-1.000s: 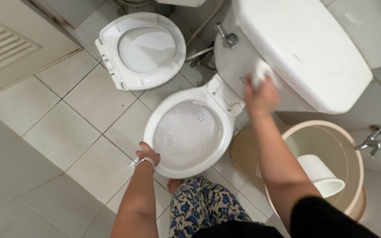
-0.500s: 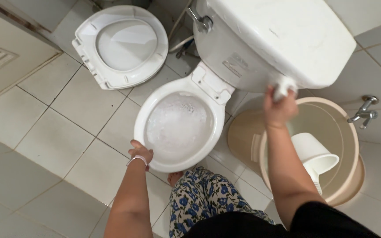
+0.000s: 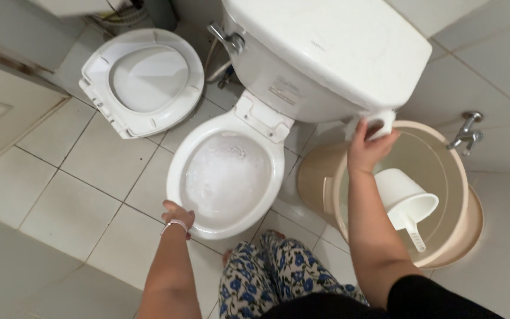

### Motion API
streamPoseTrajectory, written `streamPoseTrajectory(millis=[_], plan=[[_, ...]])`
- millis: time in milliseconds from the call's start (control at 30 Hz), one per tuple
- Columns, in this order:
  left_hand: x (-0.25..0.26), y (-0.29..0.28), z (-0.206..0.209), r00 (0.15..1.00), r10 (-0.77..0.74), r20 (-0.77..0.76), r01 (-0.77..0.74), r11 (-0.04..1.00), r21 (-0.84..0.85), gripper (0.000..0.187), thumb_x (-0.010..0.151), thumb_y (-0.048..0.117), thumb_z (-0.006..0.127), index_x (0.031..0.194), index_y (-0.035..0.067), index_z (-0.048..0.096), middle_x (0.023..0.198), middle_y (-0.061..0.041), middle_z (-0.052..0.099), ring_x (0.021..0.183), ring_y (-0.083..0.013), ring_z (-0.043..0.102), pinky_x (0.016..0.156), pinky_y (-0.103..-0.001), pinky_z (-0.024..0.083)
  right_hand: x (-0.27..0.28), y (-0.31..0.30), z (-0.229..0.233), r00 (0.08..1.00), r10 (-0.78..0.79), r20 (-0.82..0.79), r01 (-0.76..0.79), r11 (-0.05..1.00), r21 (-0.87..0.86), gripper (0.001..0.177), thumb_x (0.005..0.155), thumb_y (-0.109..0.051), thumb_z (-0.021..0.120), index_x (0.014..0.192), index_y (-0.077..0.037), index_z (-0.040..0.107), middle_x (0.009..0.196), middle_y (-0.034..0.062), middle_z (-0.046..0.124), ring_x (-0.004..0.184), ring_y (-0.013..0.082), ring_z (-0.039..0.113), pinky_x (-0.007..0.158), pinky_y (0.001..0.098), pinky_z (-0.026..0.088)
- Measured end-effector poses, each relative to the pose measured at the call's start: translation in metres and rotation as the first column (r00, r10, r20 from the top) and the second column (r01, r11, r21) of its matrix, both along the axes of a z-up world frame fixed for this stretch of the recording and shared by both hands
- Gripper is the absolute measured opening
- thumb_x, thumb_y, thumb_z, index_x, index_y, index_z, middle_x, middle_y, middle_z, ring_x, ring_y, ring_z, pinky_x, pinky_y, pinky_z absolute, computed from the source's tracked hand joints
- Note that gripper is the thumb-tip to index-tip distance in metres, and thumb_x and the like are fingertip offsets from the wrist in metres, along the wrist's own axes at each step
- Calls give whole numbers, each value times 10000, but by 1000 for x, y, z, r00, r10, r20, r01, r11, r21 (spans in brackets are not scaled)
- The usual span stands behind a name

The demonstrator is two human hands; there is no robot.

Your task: The person removes the toilet seat, scrubs it with a brush, and rinses it with water from a bucket. They then scrub the toilet bowl and tank with a brush and cloth, rinsing the components with water.

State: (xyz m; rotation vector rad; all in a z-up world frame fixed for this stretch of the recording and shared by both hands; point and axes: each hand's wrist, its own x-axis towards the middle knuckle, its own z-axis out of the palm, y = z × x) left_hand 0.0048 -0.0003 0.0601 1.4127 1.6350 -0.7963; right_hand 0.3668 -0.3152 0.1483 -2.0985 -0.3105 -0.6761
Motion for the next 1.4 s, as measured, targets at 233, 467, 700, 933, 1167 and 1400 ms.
streamPoseTrajectory(millis=[233, 467, 700, 933, 1167, 1400], plan=[[-8, 0, -29, 967, -222, 128, 165, 921, 354, 757, 926, 209, 715, 1484, 27, 237, 1445, -290, 422, 1158, -507, 618, 944, -524, 568, -35, 109, -15, 955, 89, 284, -48, 988, -148, 434, 914, -177, 867, 1199, -29, 573, 1016, 162, 695, 914, 260, 707, 775, 364, 588], [1, -7, -15, 965, -208, 162, 103, 863, 494, 758, 842, 173, 751, 1428, 19, 296, 1403, -276, 433, 1036, -480, 673, 881, -502, 588, -25, 87, 13, 950, -15, 310, -53, 976, 209, 355, 1025, -221, 812, 1147, -19, 546, 981, 140, 657, 822, 309, 671, 771, 305, 570], [-1, -3, -31, 935, -264, 236, 86, 815, 572, 714, 800, 157, 759, 1370, 17, 353, 1366, -252, 462, 982, -474, 684, 821, -508, 596, -12, 175, -113, 838, 488, 243, -167, 654, -738, 318, 868, -71, 728, 1168, -136, 647, 1007, 82, 708, 749, 294, 694, 687, 434, 563], [-12, -6, -35, 921, -285, 267, 78, 805, 588, 701, 778, 172, 773, 1329, 36, 362, 1314, -236, 468, 937, -454, 698, 782, -502, 602, -4, 192, -5, 912, 377, 163, -285, 867, -409, 408, 870, -119, 740, 1252, -63, 609, 988, 167, 719, 844, 403, 700, 707, 509, 552], [-16, -4, -39, 918, -286, 276, 67, 795, 603, 682, 789, 174, 760, 1327, 40, 363, 1311, -236, 472, 923, -439, 711, 772, -489, 613, -6, 292, -34, 908, 388, -160, -396, 666, -632, 284, 824, -63, 658, 1099, -106, 601, 985, 193, 721, 948, 423, 691, 805, 548, 527], [-14, 0, -38, 917, -284, 281, 62, 796, 603, 712, 772, 175, 762, 1345, 55, 357, 1321, -231, 469, 937, -454, 701, 778, -501, 607, -17, 224, -75, 932, 339, -127, -356, 795, -492, 426, 828, -170, 716, 1245, -136, 635, 1147, 187, 724, 1028, 417, 675, 874, 512, 523]])
